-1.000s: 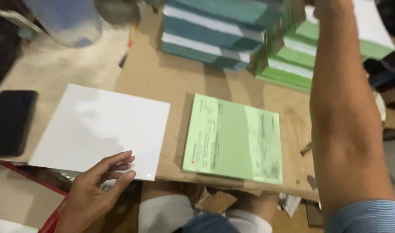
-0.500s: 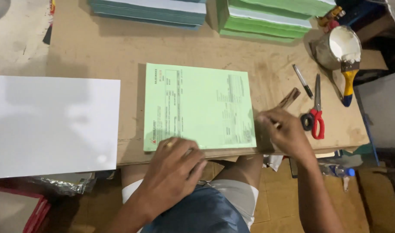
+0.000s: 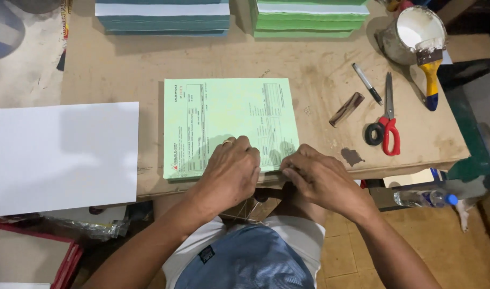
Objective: The person sits on the floor and handles stacks of white and green paper on a wooden table. They pick up a green document, place it on the table, and then use scissors to cut the document along its edge. A dog is visible lying on the floor nearby.
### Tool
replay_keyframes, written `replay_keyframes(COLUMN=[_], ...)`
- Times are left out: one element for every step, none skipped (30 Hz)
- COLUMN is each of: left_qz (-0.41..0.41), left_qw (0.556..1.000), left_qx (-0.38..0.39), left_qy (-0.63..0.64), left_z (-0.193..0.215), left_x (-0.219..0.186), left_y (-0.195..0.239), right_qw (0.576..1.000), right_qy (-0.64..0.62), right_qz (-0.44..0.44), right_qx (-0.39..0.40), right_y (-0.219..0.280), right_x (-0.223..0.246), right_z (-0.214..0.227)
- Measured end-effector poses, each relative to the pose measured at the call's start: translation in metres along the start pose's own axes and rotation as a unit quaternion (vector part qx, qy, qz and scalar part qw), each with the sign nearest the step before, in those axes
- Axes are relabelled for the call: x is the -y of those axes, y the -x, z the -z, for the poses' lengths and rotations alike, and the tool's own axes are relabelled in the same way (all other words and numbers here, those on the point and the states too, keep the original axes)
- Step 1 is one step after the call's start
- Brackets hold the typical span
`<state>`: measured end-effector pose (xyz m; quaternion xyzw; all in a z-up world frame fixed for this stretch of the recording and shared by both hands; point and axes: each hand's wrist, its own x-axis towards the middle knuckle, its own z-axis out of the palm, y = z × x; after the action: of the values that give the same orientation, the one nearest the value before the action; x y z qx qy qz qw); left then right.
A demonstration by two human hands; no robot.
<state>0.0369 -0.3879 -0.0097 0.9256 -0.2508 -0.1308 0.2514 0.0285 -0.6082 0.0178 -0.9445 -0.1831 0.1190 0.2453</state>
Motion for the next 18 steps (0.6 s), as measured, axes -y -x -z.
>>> replay_keyframes(left_qz=[-0.001, -0.003, -0.003, -0.002, -0.001, -0.001, -0.005, -0.009, -0.009, -0.013, -0.017, -0.018, -0.019, -0.019, -0.020, -0.023, -0.026, -0.026], left_qw=[1.000, 1.000, 1.000, 1.000, 0.999, 0.999, 0.999, 0.998, 0.998, 0.998, 0.997, 0.997, 0.997, 0.997, 0.997, 0.997, 0.996, 0.996], left_qx=[0.001, 0.002, 0.003, 0.005, 0.007, 0.008, 0.008, 0.009, 0.009, 0.017, 0.024, 0.025, 0.026, 0.026, 0.026, 0.032, 0.039, 0.038], left_qy=[-0.010, -0.020, -0.021, -0.031, -0.040, -0.040, -0.052, -0.064, -0.063, -0.066, -0.068, -0.067, -0.069, -0.071, -0.071, -0.073, -0.074, -0.073], left_z=[0.000, 0.001, 0.000, 0.000, -0.001, 0.001, 0.003, 0.005, 0.008, 0.011, 0.013, 0.014, 0.014, 0.014, 0.013, 0.011, 0.010, 0.014], left_x=[-0.001, -0.001, -0.002, -0.003, -0.003, -0.006, -0.008, -0.010, -0.012, -0.014, -0.016, -0.016, -0.016, -0.016, -0.015, -0.013, -0.011, -0.014], left_y=[0.001, 0.002, 0.001, 0.000, 0.000, 0.001, 0.003, 0.004, 0.006, 0.007, 0.009, 0.009, 0.008, 0.008, 0.008, 0.009, 0.009, 0.012], right_qw=[1.000, 0.999, 0.999, 0.998, 0.996, 0.996, 0.994, 0.992, 0.992, 0.991, 0.989, 0.989, 0.987, 0.984, 0.984, 0.982, 0.980, 0.980], right_qy=[0.017, 0.034, 0.033, 0.050, 0.067, 0.067, 0.080, 0.093, 0.094, 0.098, 0.102, 0.102, 0.105, 0.107, 0.108, 0.117, 0.126, 0.127], right_qz=[-0.008, -0.016, -0.015, -0.020, -0.024, -0.024, -0.028, -0.031, -0.031, -0.041, -0.052, -0.052, -0.058, -0.064, -0.065, -0.069, -0.074, -0.074], right_qx=[0.017, 0.035, 0.034, 0.045, 0.057, 0.057, 0.067, 0.077, 0.078, 0.086, 0.095, 0.095, 0.110, 0.124, 0.124, 0.128, 0.132, 0.132], right_y=[-0.003, -0.005, -0.008, -0.010, -0.012, -0.013, -0.014, -0.016, -0.017, -0.018, -0.019, -0.021, -0.022, -0.024, -0.025, -0.025, -0.026, -0.027], right_x=[0.000, 0.000, 0.001, 0.002, 0.003, 0.003, 0.004, 0.005, 0.007, 0.009, 0.011, 0.015, 0.018, 0.021, 0.022, 0.022, 0.023, 0.024], right_z=[-0.001, -0.003, -0.002, -0.001, -0.001, -0.001, -0.002, -0.002, -0.002, -0.002, -0.002, -0.001, 0.001, 0.003, 0.003, 0.003, 0.003, 0.004])
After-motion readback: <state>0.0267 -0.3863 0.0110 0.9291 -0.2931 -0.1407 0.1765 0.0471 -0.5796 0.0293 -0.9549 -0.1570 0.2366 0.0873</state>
